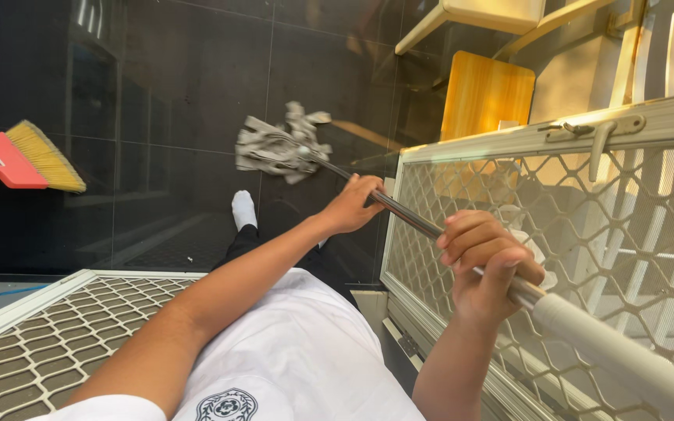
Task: The person uses a mop to clean a dark tiled floor, moving the mop head back and forth while walking across the area.
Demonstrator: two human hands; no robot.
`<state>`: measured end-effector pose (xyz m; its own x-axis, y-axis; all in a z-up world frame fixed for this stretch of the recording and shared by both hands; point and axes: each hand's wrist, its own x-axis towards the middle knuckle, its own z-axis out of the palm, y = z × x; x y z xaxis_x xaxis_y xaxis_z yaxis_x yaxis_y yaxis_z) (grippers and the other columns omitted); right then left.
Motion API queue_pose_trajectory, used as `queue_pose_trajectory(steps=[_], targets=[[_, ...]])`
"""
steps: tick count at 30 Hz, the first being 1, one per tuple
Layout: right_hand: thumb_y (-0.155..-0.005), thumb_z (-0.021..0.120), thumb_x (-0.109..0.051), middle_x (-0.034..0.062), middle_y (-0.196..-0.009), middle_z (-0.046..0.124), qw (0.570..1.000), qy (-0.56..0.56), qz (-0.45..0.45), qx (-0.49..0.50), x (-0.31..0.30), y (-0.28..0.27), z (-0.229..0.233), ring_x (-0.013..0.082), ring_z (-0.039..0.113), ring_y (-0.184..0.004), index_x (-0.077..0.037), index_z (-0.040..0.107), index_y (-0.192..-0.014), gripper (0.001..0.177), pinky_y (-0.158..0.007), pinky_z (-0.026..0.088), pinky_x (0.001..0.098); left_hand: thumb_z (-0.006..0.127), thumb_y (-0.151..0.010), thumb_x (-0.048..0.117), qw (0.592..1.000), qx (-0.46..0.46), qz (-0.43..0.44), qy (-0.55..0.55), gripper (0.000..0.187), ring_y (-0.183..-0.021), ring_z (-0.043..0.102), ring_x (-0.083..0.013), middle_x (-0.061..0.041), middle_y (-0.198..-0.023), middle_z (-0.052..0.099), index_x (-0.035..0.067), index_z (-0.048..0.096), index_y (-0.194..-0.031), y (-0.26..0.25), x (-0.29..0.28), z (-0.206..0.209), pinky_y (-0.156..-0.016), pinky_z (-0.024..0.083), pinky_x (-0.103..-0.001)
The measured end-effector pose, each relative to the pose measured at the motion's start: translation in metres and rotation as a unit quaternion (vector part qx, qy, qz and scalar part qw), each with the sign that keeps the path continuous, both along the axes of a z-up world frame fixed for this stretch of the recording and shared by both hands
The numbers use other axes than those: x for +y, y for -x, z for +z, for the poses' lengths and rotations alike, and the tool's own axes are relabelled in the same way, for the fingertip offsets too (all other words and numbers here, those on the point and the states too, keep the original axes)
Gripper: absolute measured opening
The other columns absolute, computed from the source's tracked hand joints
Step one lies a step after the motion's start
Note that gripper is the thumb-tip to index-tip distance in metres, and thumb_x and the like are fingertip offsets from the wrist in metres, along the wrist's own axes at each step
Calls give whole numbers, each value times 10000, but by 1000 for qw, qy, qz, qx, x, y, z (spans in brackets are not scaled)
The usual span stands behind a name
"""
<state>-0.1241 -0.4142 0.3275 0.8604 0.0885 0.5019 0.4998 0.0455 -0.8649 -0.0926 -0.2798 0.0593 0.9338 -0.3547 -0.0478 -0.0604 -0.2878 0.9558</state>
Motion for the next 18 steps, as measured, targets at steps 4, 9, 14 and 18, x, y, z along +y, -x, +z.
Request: queue_pose_trajectory(steps=[4,9,14,18], targets=[[-1119,506,-410,58,-526,474,999,23,-18,-27,27,-4,6,218,544,-516,-65,463,-601,624,-630,514,384,733,-933,338,998,43,-18,-30,296,-1058,629,-277,-84,-1009,641,71,614,-979,-11,15,16,-951,499,-424],[-1098,537,-449,28,-505,437,998,58,-18,-23,45,-1,8,174,501,-469,-83,426,-568,653,-588,479,344,730,-866,418,987,-18,-53,-149,263,-950,664,-262,-32,-916,692,160,686,-837,-22,57,21,-782,511,-432],[-1102,538,-471,23,-514,445,999,48,1,-2,88,-1,-6,170,517,-461,-89,438,-581,654,-598,488,336,775,-809,454,983,-12,-15,-180,330,-858,664,-280,-42,-782,674,150,671,-731,-22,133,23,-717,509,-450],[-1092,538,-477,29,-511,444,999,35,-7,9,118,7,-19,172,521,-489,-84,442,-581,652,-563,487,302,778,-765,388,980,-27,-15,-195,278,-847,654,-281,-54,-740,654,147,662,-687,-22,171,15,-717,501,-445]])
